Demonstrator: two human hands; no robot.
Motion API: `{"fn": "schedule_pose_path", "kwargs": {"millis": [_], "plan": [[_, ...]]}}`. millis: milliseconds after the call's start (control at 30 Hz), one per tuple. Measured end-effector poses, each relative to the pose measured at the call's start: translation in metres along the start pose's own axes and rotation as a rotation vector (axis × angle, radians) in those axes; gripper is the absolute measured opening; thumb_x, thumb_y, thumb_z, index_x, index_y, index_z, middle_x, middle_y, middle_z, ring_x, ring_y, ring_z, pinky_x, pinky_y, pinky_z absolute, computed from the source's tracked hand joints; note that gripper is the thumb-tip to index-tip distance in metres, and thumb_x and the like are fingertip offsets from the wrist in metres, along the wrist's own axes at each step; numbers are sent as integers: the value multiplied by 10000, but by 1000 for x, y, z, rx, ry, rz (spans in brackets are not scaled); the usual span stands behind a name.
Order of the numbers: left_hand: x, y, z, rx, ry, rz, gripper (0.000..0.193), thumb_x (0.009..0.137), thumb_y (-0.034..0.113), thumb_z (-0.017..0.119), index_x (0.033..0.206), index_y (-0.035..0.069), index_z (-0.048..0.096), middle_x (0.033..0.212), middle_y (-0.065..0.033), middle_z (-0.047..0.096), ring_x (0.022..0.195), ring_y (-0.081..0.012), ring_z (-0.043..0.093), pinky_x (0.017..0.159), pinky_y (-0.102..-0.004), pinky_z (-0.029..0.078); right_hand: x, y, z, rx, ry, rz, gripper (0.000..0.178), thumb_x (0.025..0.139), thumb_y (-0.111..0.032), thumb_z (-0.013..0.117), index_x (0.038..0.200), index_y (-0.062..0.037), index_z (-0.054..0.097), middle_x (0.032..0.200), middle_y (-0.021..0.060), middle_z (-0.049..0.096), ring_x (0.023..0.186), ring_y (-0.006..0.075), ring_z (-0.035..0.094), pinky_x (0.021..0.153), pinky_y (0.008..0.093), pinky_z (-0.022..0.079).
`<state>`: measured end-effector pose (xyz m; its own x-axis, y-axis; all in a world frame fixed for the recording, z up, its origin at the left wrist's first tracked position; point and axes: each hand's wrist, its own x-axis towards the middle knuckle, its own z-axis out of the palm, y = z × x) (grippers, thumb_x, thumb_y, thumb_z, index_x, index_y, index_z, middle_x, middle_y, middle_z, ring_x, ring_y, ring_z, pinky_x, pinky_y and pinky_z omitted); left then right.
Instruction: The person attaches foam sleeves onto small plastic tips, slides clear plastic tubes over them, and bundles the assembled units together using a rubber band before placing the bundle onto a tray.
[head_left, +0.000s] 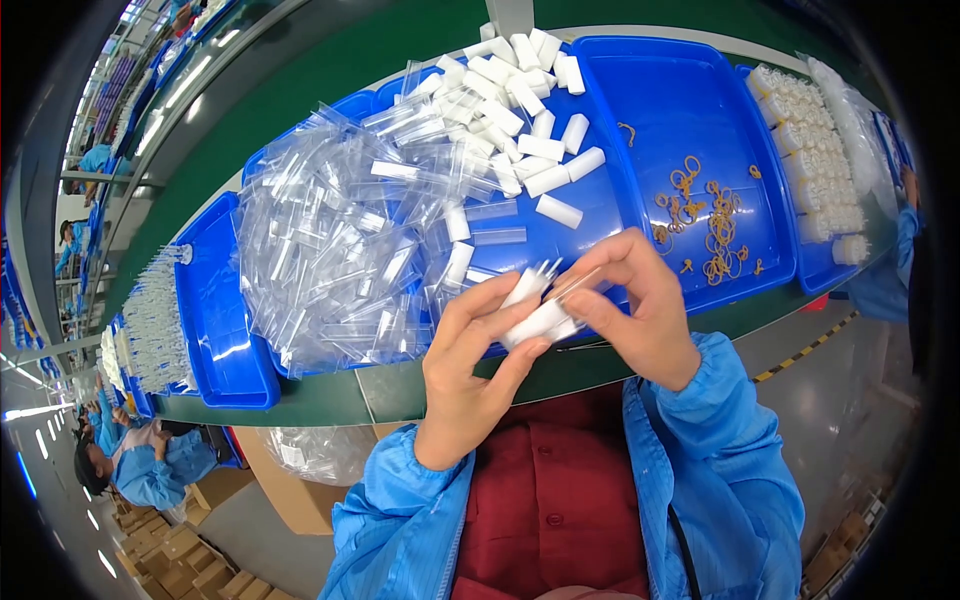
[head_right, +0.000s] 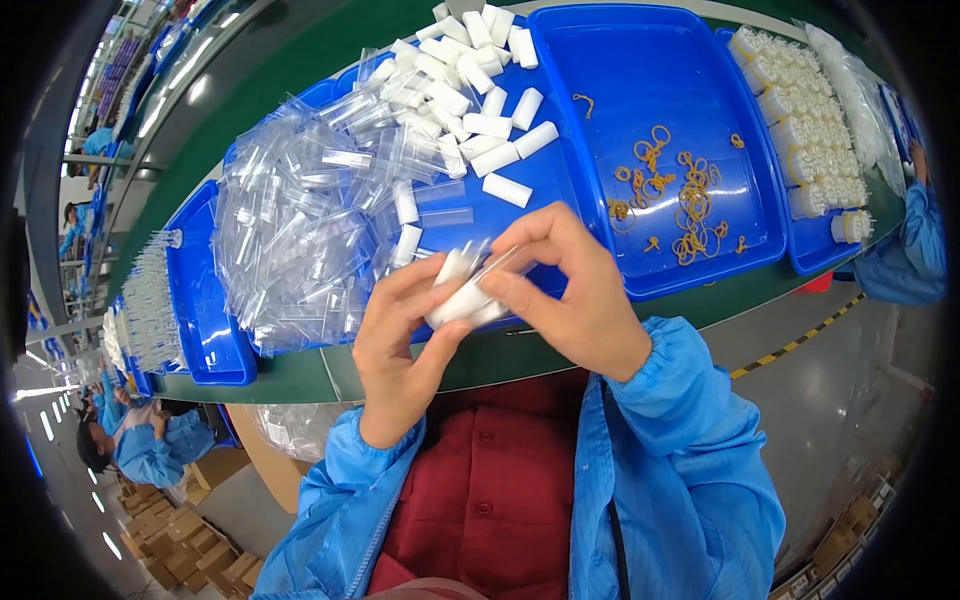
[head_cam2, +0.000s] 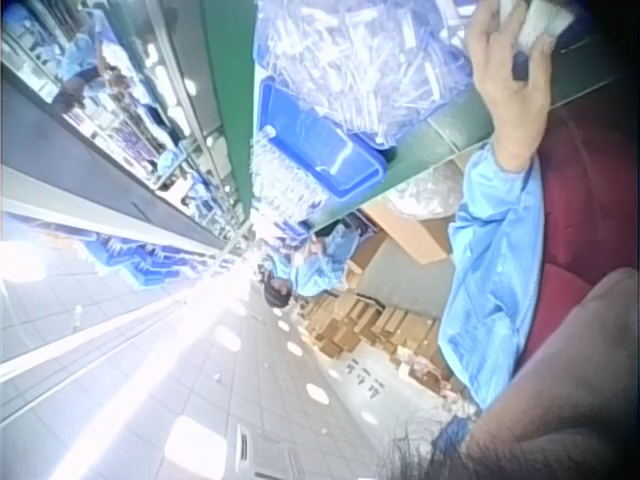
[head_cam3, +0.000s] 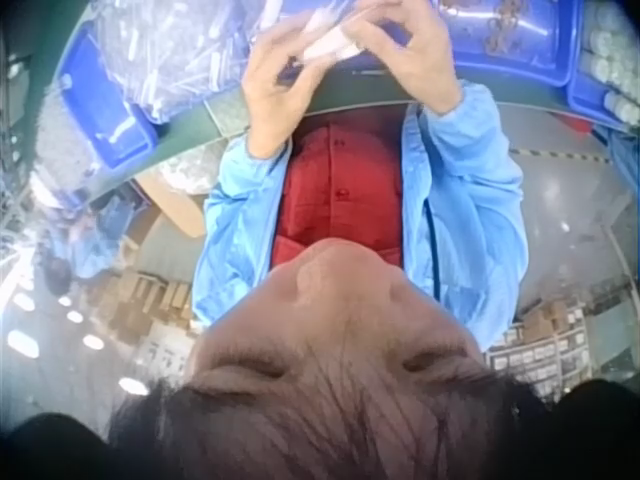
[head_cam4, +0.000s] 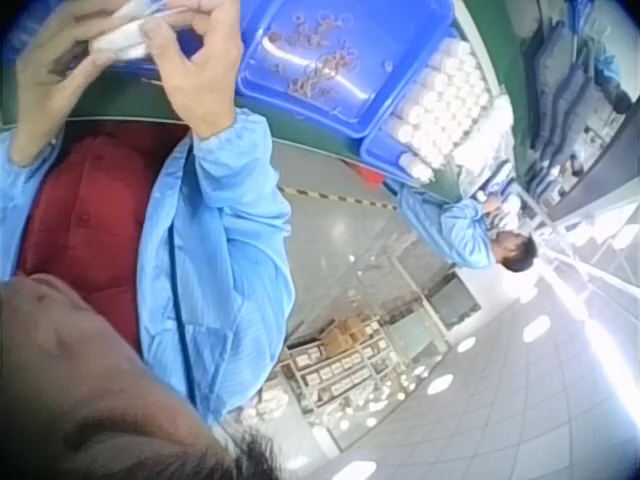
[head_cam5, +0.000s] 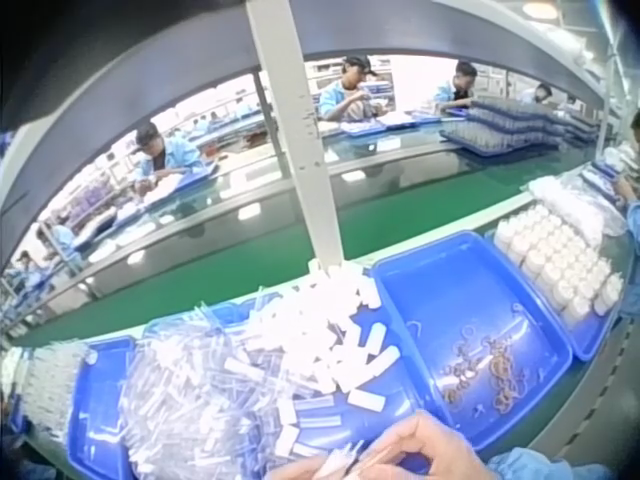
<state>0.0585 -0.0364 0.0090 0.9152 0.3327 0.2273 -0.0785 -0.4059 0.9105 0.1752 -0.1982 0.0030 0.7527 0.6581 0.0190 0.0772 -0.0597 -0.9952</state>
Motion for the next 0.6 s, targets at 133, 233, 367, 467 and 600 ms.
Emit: {"fn": "schedule_pose_path", "kwargs": {"millis": [133,233,367,467,600], "plan": [[0,2,-5,-518,46,-156,354,849,-63,712,1193,7,672,1272,-182,579,1223,-331,589,933,-392,560,1,-1,-12,207,85,50,278,930,-128,706,1114,-17,529,1001,109,697,962,153,663,843,273,510],[-8,-12,-6,-416,1,-56,296,845,-83,705,1129,-1,695,1227,-182,594,1209,-346,603,954,-388,566,-1,-3,-14,223,50,64,286,922,-123,714,1118,-23,531,1075,122,676,985,162,665,860,275,510],[-11,-14,0,-279,-27,67,260,815,-74,745,1062,3,719,1201,-179,611,1175,-334,630,940,-383,566,-12,2,-6,170,-61,0,311,899,-111,733,1129,-36,537,1184,135,626,1042,186,664,1016,346,447],[-14,-19,-1,-225,-35,55,299,795,-46,777,1080,-6,697,1182,-171,622,1180,-332,626,931,-390,568,-12,8,-6,51,-110,-120,331,893,-119,734,1151,-47,540,1192,126,620,1070,208,666,1149,424,325],[-14,-16,4,-303,21,-25,411,785,-34,791,1166,-12,639,1226,-174,600,1166,-315,630,932,-387,569,-11,10,-9,-19,-146,-157,371,895,-135,732,1197,-57,532,1172,112,633,1060,234,675,1165,437,302]]}}
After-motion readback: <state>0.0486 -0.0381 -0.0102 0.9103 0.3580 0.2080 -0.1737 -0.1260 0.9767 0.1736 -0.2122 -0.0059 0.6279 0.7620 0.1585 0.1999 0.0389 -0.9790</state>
